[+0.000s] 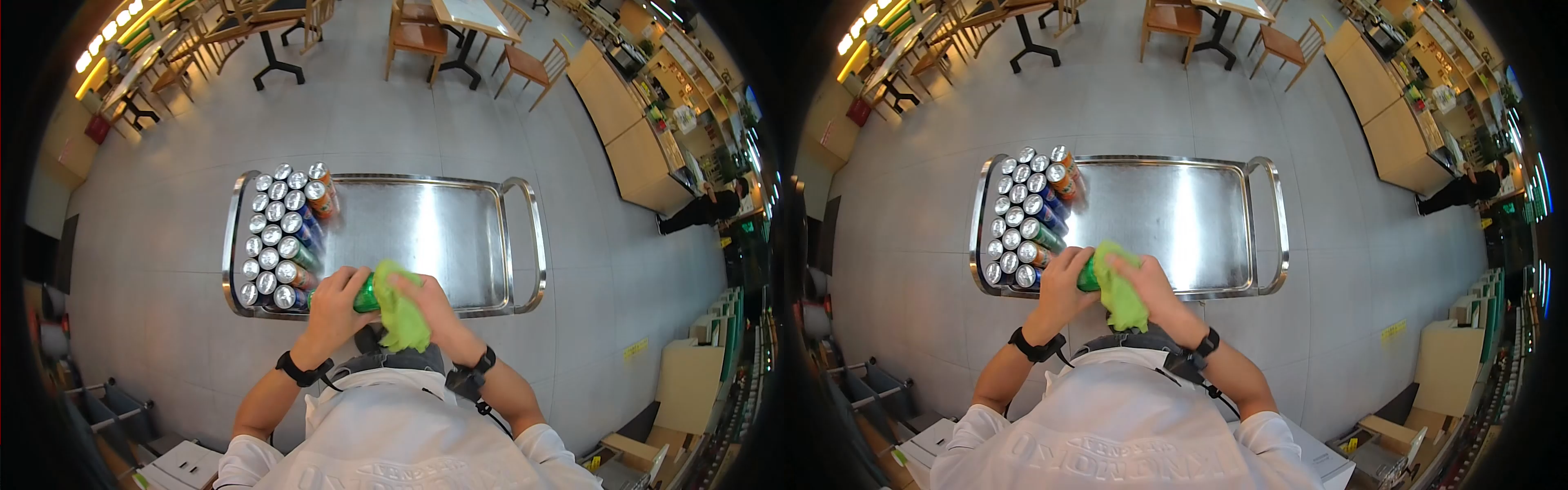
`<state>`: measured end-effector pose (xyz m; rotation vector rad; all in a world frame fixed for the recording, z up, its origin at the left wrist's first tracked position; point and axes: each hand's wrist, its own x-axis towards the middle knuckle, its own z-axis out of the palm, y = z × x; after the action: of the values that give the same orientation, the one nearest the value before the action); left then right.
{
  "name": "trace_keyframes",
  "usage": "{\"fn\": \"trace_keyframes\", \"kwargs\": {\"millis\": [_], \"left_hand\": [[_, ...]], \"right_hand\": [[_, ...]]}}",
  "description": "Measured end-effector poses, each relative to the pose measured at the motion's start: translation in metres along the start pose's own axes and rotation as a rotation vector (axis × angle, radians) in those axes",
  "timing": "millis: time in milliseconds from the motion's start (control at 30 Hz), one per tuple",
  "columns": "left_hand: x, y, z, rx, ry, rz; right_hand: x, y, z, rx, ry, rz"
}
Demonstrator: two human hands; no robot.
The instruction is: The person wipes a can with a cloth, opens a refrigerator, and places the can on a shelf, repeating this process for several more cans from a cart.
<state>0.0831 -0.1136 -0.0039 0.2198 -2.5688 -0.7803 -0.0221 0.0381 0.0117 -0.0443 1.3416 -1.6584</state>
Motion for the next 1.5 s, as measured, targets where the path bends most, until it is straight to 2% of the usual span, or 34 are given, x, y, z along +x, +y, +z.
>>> {"fn": "trace_keyframes", "kwargs": {"millis": [33,100,167,233,300,367,433,467,500,567,600,633,700,733,800,833,900,933,1000,1033,1133,1233,1267,1400,1467,1500], "left_hand": [[0.004,0.003,0.008,-0.012,-0.057,0.029],[0.010,0.005,0.021,-0.023,-0.115,0.043],[0.015,0.004,0.034,-0.339,-0.108,-0.194],[0.022,0.000,0.039,-0.399,-0.122,-0.235],[0.028,-0.005,0.044,-0.647,-0.134,-0.440],[0.031,-0.016,0.056,-0.669,-0.159,-0.475],[0.029,-0.027,0.075,-1.289,-0.140,-0.867],[0.035,-0.026,0.078,-1.433,-0.188,-0.891],[0.041,-0.022,0.081,-1.417,-0.201,-0.906],[0.056,-0.013,0.085,-1.716,-0.169,-1.108],[0.062,-0.013,0.089,-1.716,-0.179,-1.120],[0.068,-0.012,0.090,-1.705,-0.203,-1.126],[0.080,-0.009,0.095,-1.683,-0.204,-1.165],[0.083,-0.009,0.098,-1.675,-0.188,-1.198],[0.090,-0.012,0.101,-1.740,-0.222,-1.203],[0.093,-0.011,0.101,-1.799,-0.229,-1.218],[0.097,-0.008,0.102,-1.779,-0.259,-1.222],[0.098,-0.007,0.104,-1.755,-0.275,-1.208],[0.099,-0.001,0.104,-1.686,-0.309,-1.226],[0.096,0.001,0.104,-1.694,-0.345,-1.219],[0.087,0.006,0.101,-1.707,-0.472,-1.124],[0.072,0.016,0.094,-1.715,-0.609,-1.013],[0.065,0.016,0.095,-1.710,-0.648,-0.978],[0.049,0.038,0.080,-1.707,-0.910,-0.892],[0.045,0.059,0.077,-1.527,-1.036,-0.762],[0.041,0.065,0.079,-1.533,-1.096,-0.735]], "right_hand": [[0.007,-0.001,-0.010,0.007,0.011,0.009],[0.026,-0.013,-0.031,0.642,0.108,-0.128],[0.052,-0.025,-0.067,0.662,0.134,-0.123],[0.075,-0.019,-0.108,0.691,0.168,-0.111],[0.101,0.004,-0.140,0.110,0.347,-0.054],[0.124,0.036,-0.158,0.105,0.335,0.015],[0.142,0.074,-0.168,0.053,0.280,0.124],[0.151,0.093,-0.169,0.077,0.234,0.134],[0.158,0.108,-0.168,0.098,0.235,0.143],[0.169,0.127,-0.164,-0.546,0.235,-0.016],[0.163,0.122,-0.157,-0.719,0.285,0.019],[0.158,0.118,-0.156,-0.701,0.298,0.022],[0.143,0.110,-0.160,-1.089,0.370,-0.324],[0.135,0.104,-0.166,-1.085,0.394,-0.317],[0.123,0.090,-0.175,-0.831,0.298,-0.265],[0.115,0.082,-0.178,-0.828,0.321,-0.266],[0.094,0.067,-0.181,-0.377,0.067,-0.047],[0.079,0.054,-0.175,-0.376,0.097,-0.050],[0.045,0.032,-0.156,-0.151,-0.041,-0.002],[0.030,0.029,-0.145,-0.149,-0.010,-0.011],[-0.007,0.035,-0.098,-0.083,-0.115,-0.062],[-0.024,0.063,-0.061,-0.064,-0.003,-0.045],[-0.024,0.086,-0.055,-0.022,0.078,-0.165],[-0.067,0.098,-0.016,0.134,0.242,-0.287],[-0.092,0.105,-0.002,0.132,0.359,-0.377],[-0.103,0.109,0.002,0.133,0.411,-0.400]]}}
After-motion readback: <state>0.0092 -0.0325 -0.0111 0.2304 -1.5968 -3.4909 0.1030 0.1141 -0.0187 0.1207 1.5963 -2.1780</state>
